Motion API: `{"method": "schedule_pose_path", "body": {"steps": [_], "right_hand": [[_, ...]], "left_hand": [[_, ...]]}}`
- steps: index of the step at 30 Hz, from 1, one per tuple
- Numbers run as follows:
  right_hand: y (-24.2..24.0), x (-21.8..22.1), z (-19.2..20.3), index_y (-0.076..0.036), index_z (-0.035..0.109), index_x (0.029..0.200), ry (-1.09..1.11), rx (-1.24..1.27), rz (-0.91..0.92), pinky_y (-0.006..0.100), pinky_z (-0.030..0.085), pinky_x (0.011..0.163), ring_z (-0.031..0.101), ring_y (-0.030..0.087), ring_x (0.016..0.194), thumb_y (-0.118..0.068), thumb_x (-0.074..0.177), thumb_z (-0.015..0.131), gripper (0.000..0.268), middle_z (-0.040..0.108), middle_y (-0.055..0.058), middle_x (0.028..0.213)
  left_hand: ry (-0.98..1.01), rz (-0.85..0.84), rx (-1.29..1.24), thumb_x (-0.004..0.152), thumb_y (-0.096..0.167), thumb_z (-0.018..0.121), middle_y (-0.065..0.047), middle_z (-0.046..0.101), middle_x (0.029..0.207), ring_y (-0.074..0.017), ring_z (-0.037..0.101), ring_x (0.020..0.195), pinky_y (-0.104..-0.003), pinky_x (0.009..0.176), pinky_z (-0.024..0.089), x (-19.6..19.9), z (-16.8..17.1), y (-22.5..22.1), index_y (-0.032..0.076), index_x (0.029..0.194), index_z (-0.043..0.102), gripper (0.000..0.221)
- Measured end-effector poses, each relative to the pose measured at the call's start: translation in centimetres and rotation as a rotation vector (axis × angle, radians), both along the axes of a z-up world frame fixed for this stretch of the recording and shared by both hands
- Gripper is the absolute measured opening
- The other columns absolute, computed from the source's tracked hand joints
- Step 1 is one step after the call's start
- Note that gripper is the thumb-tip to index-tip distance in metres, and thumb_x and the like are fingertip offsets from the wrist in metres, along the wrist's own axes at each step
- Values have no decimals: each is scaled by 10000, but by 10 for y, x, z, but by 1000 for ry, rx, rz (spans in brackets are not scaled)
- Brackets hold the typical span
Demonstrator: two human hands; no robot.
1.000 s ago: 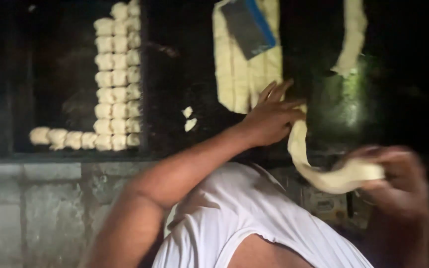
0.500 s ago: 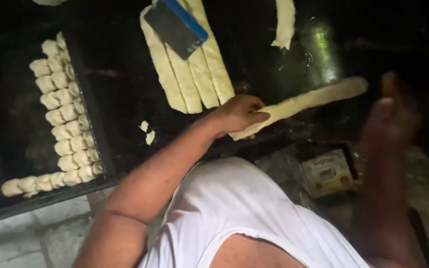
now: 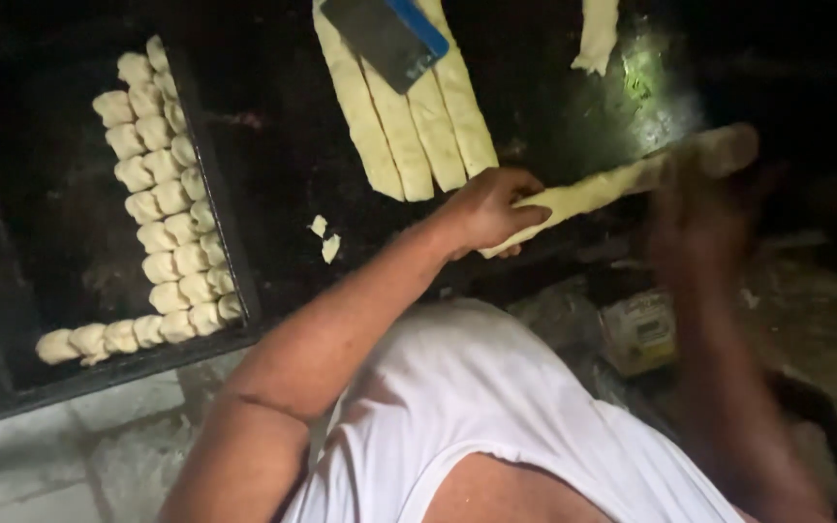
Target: Shaping small pieces of dough into rolls or specific forms and arranging them on a tray.
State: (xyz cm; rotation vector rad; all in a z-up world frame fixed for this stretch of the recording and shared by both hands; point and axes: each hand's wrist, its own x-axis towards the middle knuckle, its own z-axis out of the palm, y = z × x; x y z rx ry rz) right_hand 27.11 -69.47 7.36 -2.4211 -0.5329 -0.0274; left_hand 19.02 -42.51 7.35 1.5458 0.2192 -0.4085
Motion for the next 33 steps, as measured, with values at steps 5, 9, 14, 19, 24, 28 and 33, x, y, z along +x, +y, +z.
{"method": "schedule_pose_path", "body": {"steps": [5,9,14,19,24,28,33], "right_hand": [[27,-33,-6,-17,613,1409,-151,-179,133,568,292,1233,503,383,1423,-266,1048,552,443,590,232,1465],[36,-50,-43,9,606,1502,-389,-327,210,585,204,1246,469,403,1470,-286,1117,544,490,589,262,1532],[59,-65,-26,-75,652,1420,-163,-232,140,573,227,1278,525,348,1445,-288,1118,505,398,638,181,1475],[97,-109,-15,-101,671,1377,-105,-137,142,541,252,1275,564,344,1415,-326,1108,530,378,661,183,1419],[128,-135,-6,-44,661,1412,-314,-231,223,562,231,1217,612,430,1365,-255,1087,532,409,671,224,1422],[157,-159,20,-169,574,1482,450,221,-222,579,474,1052,674,384,1056,-408,1011,488,535,699,151,1268],[165,-178,8,-82,673,1335,-53,-63,168,575,246,1351,648,373,1269,-272,1091,537,338,658,163,1429]], "left_hand": [[12,5,55,877,227,743,-151,751,817,-187,705,531,-317,440,566,-18,1,16,-21,1186,678,402],[24,-14,77,874,244,745,-155,752,811,-198,722,544,-321,445,588,-21,0,35,-17,1174,683,402],[-31,6,140,832,209,762,-140,745,892,-222,749,546,-336,458,620,-40,-18,44,14,1183,658,415],[-81,62,169,808,147,753,-153,734,930,-234,750,537,-356,459,620,-64,-27,57,23,1151,647,380],[-142,71,241,854,145,722,-199,756,827,-256,768,576,-381,555,618,-81,-22,75,34,1084,628,273],[-304,136,398,807,175,765,-196,745,873,-335,752,742,-450,672,606,-94,-40,81,52,1054,612,315],[-247,125,619,783,267,787,-160,746,955,-409,702,914,-544,766,552,-123,-7,98,104,1092,615,389]]}}
